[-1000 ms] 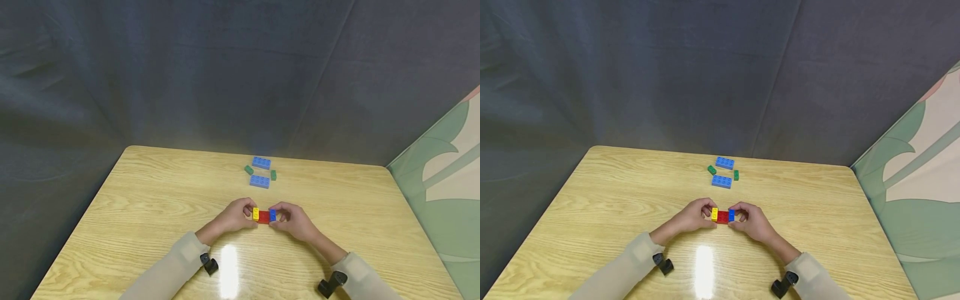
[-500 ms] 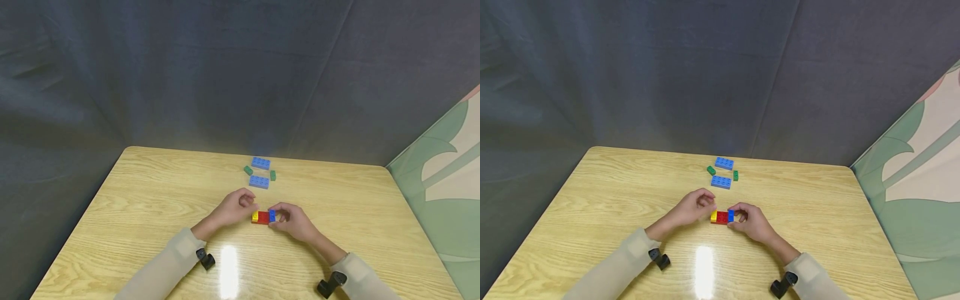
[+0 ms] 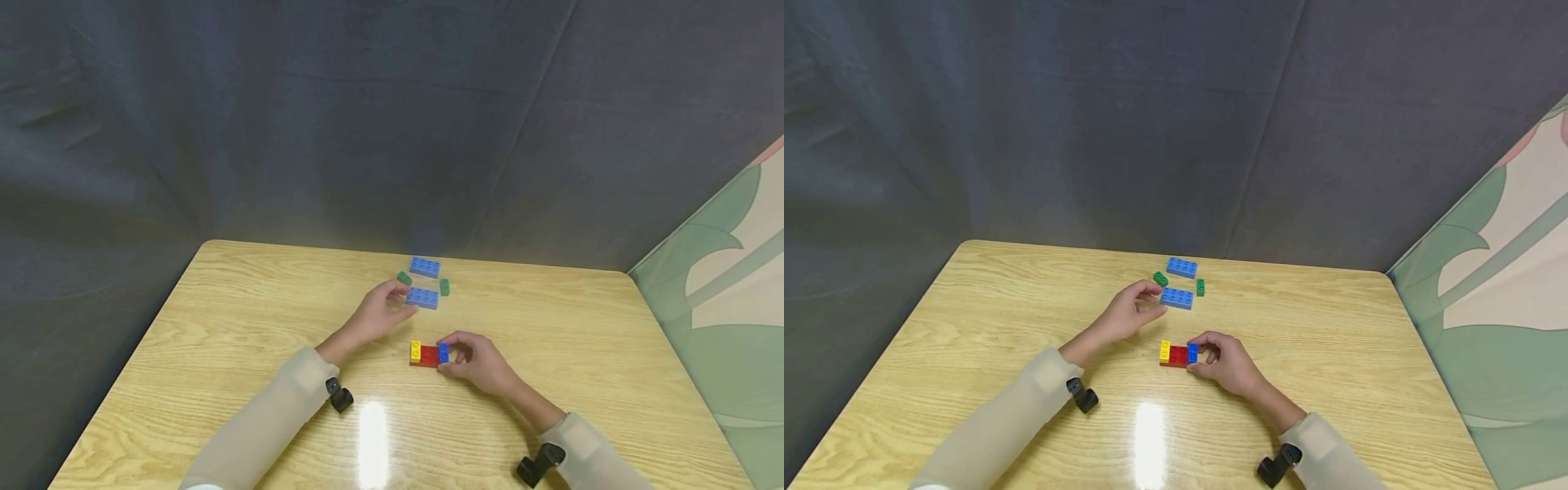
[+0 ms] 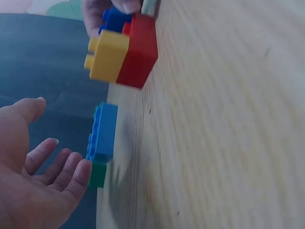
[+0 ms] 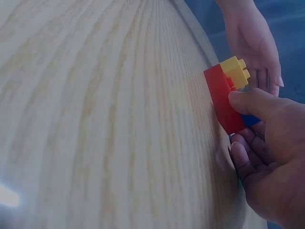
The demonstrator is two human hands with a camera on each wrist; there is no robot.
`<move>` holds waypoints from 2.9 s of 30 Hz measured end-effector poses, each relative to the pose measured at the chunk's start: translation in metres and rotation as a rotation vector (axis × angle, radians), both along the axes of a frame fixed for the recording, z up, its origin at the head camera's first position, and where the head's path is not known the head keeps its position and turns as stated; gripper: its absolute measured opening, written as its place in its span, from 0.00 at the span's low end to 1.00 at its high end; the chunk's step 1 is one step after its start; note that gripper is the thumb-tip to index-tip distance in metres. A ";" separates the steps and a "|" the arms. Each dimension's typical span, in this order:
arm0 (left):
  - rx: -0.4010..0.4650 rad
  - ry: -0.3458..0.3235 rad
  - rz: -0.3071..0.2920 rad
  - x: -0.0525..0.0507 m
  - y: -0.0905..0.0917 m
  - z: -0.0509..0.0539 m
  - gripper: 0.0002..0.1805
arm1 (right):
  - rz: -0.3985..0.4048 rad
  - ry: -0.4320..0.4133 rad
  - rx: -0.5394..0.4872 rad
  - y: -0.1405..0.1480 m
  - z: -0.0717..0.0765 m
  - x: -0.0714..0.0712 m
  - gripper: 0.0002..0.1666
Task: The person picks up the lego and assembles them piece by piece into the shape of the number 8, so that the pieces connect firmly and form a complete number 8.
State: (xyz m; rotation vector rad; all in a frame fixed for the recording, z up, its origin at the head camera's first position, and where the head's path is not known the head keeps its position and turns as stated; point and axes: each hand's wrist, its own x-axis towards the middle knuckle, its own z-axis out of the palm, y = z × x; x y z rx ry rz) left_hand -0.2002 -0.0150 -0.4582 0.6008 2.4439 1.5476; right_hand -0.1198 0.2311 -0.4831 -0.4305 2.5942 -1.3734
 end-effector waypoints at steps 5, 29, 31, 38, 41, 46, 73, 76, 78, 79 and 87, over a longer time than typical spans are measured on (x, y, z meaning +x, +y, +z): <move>-0.012 0.022 0.012 -0.012 0.001 -0.004 0.26 | -0.011 0.005 0.018 0.001 -0.001 0.000 0.21; -0.177 0.074 -0.021 -0.032 0.021 -0.012 0.25 | 0.009 0.032 0.000 0.000 -0.003 0.000 0.21; -0.187 0.062 -0.028 -0.033 0.022 -0.013 0.26 | 0.011 0.032 -0.001 0.000 -0.003 0.000 0.21; -0.235 0.049 -0.047 -0.034 0.024 -0.014 0.28 | 0.009 0.031 -0.004 0.000 -0.004 -0.001 0.21; -0.252 0.055 -0.046 -0.035 0.025 -0.014 0.28 | 0.007 0.031 -0.005 0.000 -0.003 -0.001 0.21; -0.280 0.087 -0.044 -0.035 0.026 -0.014 0.28 | 0.011 0.034 -0.009 -0.001 -0.004 -0.001 0.21; -0.402 0.193 -0.037 -0.031 0.030 -0.019 0.21 | -0.002 0.022 -0.009 -0.001 -0.006 0.000 0.21; -0.374 0.190 -0.032 -0.031 0.029 -0.018 0.21 | -0.003 0.024 -0.006 -0.001 -0.006 0.000 0.21; -0.355 0.199 -0.032 -0.032 0.028 -0.017 0.21 | -0.003 0.026 -0.005 -0.001 -0.006 0.000 0.21; -0.346 0.206 -0.032 -0.032 0.027 -0.017 0.21 | -0.003 0.027 -0.005 -0.001 -0.006 0.000 0.20; -0.344 0.217 -0.045 -0.034 0.021 -0.010 0.21 | 0.011 0.043 -0.017 -0.001 -0.007 -0.001 0.20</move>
